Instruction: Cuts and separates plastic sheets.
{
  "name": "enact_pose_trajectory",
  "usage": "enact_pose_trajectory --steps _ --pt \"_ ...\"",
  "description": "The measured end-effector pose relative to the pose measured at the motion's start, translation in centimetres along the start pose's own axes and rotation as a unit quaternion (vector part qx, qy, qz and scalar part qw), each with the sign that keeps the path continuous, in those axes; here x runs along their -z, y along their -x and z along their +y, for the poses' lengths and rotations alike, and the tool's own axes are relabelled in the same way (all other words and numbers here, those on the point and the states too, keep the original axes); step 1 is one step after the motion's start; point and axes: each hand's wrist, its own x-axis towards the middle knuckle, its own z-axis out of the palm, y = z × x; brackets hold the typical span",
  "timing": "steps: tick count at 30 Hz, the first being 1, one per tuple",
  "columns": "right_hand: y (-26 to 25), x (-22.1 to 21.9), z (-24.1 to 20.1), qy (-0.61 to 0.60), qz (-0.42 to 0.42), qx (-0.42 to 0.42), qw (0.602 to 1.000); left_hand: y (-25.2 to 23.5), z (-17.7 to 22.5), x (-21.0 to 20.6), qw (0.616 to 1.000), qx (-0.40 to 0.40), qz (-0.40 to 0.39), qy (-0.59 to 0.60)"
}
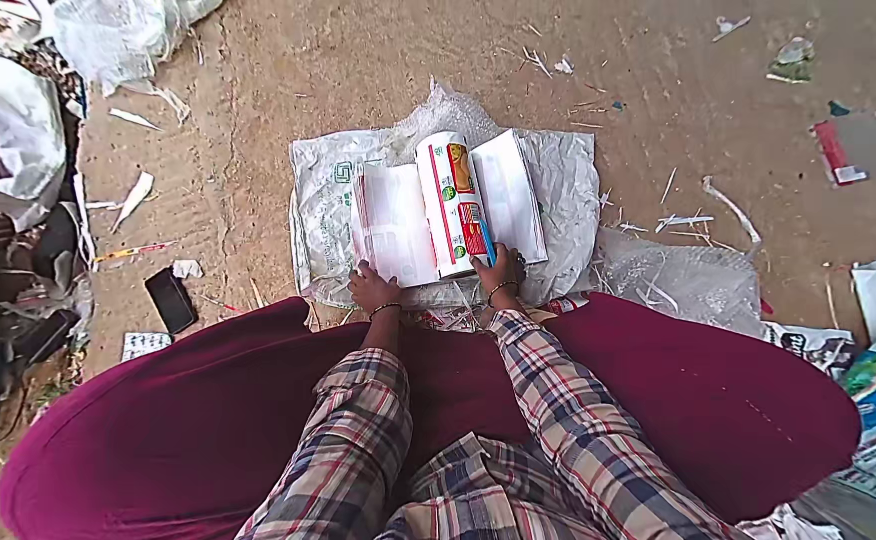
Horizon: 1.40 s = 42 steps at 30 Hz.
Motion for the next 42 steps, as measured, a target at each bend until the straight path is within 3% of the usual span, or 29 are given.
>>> enact_pose_trajectory --steps 2,4,6,8,11,14,19,27,32,35,39,42 --pt "-0.1 0.9 -1.4 0.028 -0.035 -0.010 0.999 0.4 1.1 0.3 0.984 -0.159 -0.022 -0.074" --pt "-0.1 1.0 -2.4 0.060 -0.037 -0.014 0.997 0.2 2.3 -0.1 0.956 -0.243 -0.133 -0.100" --pt "-0.2 0.8 -2.8 0.076 -0.030 -0.020 0.996 0.0 2.7 -1.4 0.932 -0.221 -0.253 -0.139" --pt "-0.4 1.0 -2.8 0.067 -0.036 -0.024 0.997 0.2 2.5 -2.4 0.924 -0.198 -0.287 -0.157" --pt "-1.0 0.7 -1.8 0.034 -0.043 -0.011 0.998 0.3 3.0 -1.8 0.936 -0.178 -0.282 -0.112" --pt "-1.4 0.5 -1.5 0.035 -0.039 -0.003 0.999 0.2 4.9 -1.1 0.960 -0.143 -0.235 0.056" --pt "-1.0 0.8 -2.3 0.055 -0.030 0.016 0.998 2.0 7.8 -2.2 0.930 -0.180 -0.190 0.258" --pt "0.2 0.6 -3.3 0.028 0.003 0.058 0.998 3.8 8.4 -4.8 0.901 -0.179 -0.241 0.314" --pt "-0.4 0.9 -0.5 -0.058 0.007 0.036 0.998 3.7 8.6 -4.7 0.903 -0.175 -0.241 0.310" --pt "-1.2 0.4 0.6 -0.072 0.015 0.069 0.995 3.6 7.9 -4.3 0.903 -0.179 -0.243 0.304" --pt "-0.5 0.1 -1.1 -0.012 0.035 0.104 0.994 3.5 8.0 -3.7 0.909 -0.169 -0.248 0.290" --pt "0.2 1.5 -3.1 -0.013 -0.009 0.066 0.998 3.5 8.0 -3.9 0.907 -0.166 -0.250 0.295"
